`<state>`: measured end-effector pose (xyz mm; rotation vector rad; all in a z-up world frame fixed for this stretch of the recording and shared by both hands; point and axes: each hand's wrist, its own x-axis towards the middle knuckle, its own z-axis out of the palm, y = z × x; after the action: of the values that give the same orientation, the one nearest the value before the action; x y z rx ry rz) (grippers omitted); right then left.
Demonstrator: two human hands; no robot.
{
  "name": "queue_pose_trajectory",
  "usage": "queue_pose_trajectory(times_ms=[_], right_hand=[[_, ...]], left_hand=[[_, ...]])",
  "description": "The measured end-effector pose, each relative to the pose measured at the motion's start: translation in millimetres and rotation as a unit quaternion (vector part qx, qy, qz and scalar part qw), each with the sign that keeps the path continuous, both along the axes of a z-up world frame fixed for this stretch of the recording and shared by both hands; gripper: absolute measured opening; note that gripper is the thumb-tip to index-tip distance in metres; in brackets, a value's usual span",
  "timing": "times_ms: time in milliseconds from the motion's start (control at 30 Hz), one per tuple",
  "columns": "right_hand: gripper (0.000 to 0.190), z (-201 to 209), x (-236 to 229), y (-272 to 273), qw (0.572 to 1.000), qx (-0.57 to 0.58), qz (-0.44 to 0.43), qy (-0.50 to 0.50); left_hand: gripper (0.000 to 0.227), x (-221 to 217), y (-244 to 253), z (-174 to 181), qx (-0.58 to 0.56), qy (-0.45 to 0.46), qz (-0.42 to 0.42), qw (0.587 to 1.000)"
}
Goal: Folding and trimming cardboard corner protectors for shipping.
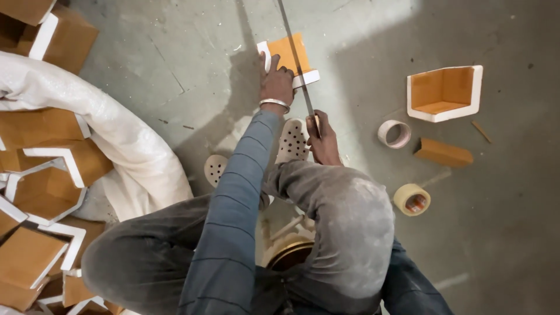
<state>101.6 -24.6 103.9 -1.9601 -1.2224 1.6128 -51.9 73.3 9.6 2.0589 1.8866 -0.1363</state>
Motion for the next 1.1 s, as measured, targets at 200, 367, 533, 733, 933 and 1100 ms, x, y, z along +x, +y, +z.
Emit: queue_pose_trajectory(times_ms=[200, 367, 533, 733, 933, 1100], right_hand=[[0.041, 1, -1, -2, 1.0, 0.007, -0.01, 0.004], [0.042, 3, 0, 0, 1.0, 0.017, -0.009, 0.0], [0.045, 10, 0, 4, 1.0, 0.005, 0.004, -0.016], [0.046, 9, 3, 5, 1.0, 0.004, 0.019, -0.019], [0.044, 9, 3, 4, 1.0, 0.007, 0.013, -0.015], [0.044, 1, 7, 1, 0.999, 0.02, 0.023, -0.016]], left_hand=[[0.03, 1, 2, 0, -0.01, -0.017, 0.01, 1.0], [0.026, 1, 0, -8, -0.009, -0.039, 0.019, 0.999], [0.024, 1, 1, -8, 0.009, -0.047, 0.018, 0.999], [0.025, 0, 2, -7, -0.002, -0.051, 0.021, 0.998], [0.023, 2, 2, -10, -0.007, -0.048, 0.027, 0.998], [0.019, 1, 1, -11, 0.007, -0.043, 0.023, 0.999]])
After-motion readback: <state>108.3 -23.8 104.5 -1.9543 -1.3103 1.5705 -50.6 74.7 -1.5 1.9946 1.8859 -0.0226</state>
